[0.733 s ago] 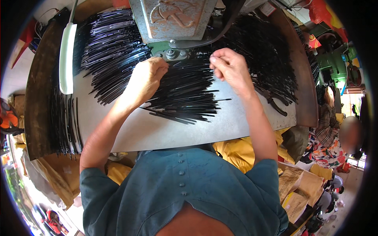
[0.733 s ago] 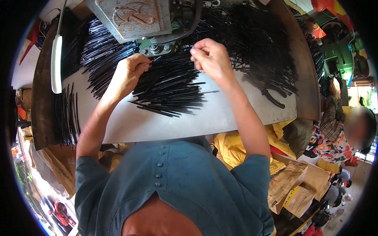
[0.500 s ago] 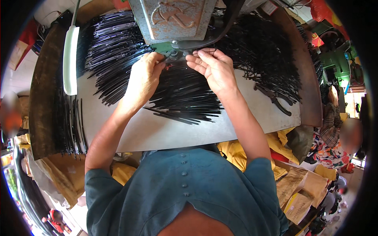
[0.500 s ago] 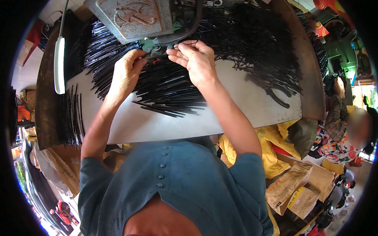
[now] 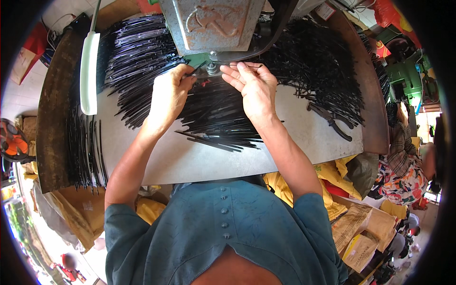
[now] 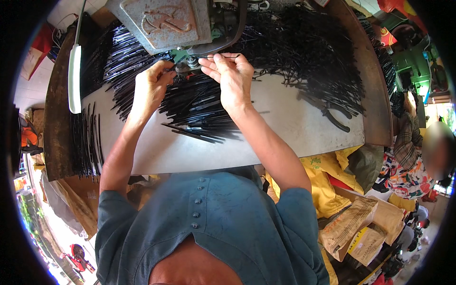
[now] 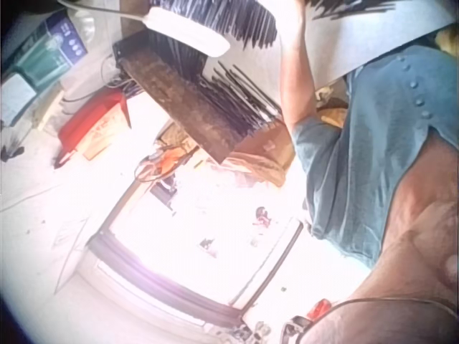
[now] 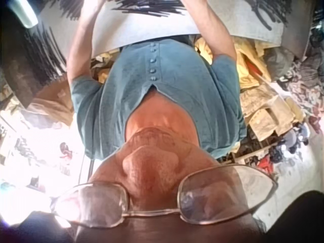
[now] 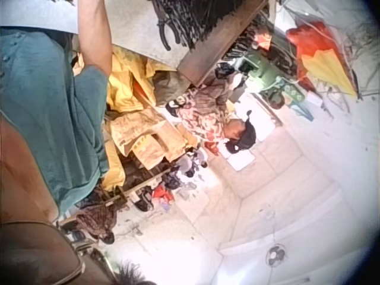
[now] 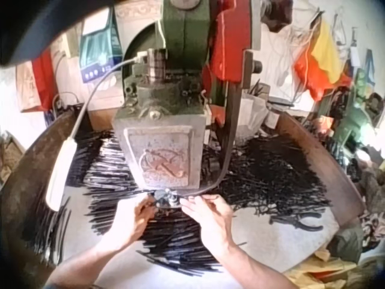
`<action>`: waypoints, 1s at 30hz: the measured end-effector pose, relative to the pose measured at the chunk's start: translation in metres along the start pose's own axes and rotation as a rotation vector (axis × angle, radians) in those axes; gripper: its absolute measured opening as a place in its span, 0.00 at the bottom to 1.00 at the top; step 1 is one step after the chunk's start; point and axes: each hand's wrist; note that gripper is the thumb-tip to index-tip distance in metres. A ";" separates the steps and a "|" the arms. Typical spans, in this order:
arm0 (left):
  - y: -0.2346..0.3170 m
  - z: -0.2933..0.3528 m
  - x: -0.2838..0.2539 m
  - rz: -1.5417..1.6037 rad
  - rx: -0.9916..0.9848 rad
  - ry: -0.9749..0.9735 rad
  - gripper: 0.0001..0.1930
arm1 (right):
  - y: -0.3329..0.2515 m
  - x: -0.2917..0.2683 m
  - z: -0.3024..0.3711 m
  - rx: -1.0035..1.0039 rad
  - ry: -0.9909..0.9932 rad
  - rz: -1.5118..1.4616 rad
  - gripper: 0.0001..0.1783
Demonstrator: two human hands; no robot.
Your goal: The person approaches a workbench and assembles umbrella rib components by joining plastic ribs with wire pieces and pressing them with a machine.
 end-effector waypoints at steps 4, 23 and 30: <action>0.001 -0.002 0.004 -0.043 -0.008 -0.006 0.10 | 0.001 0.002 -0.001 -0.008 -0.022 -0.016 0.05; 0.003 -0.009 0.011 -0.024 0.080 -0.001 0.10 | 0.004 0.005 -0.007 -0.023 -0.032 0.012 0.05; 0.004 -0.010 0.009 -0.136 0.165 0.006 0.10 | 0.005 0.005 -0.007 -0.027 -0.029 0.009 0.05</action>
Point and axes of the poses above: each hand's wrist, its own z-axis away from the middle knuckle, its own x-axis out of the palm, y = z × x, and after that the axes turned 2 degrees about y, right-handed
